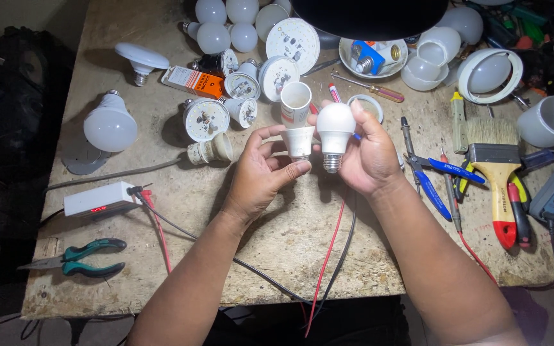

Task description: Testing and marking LED light bulbs at a repair bench using electrical probes and a pen.

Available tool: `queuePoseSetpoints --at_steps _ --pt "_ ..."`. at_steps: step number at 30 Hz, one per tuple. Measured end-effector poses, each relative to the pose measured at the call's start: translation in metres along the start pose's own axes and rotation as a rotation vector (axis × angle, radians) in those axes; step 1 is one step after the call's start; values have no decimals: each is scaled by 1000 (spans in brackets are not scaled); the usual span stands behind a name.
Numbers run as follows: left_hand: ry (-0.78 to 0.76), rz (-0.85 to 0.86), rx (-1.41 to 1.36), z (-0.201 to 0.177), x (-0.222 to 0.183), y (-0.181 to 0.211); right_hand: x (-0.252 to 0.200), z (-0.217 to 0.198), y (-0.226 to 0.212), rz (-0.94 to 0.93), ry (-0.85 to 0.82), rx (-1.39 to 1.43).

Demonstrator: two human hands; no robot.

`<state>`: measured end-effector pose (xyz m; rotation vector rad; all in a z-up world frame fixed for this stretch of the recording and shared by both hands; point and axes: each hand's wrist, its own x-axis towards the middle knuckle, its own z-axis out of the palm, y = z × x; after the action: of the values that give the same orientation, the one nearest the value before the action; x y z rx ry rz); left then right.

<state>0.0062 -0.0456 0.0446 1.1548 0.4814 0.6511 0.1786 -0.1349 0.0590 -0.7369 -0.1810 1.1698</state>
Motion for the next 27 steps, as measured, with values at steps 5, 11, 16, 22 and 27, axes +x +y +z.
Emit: queuePoseSetpoints --at_steps 5,11,16,22,27 --pt "-2 -10 11 3 -2 6 -2 3 1 -8 17 -25" --pt "4 -6 14 1 0 2 -2 2 1 -13 19 -33" --pt "-31 -33 -54 -7 4 -6 -1 2 1 -3 20 -31" --pt "-127 -290 -585 -4 1 2 2 -4 0 0 -5 -36" --pt "-165 -357 -740 -17 7 -8 1 -4 -1 5 -18 -26"
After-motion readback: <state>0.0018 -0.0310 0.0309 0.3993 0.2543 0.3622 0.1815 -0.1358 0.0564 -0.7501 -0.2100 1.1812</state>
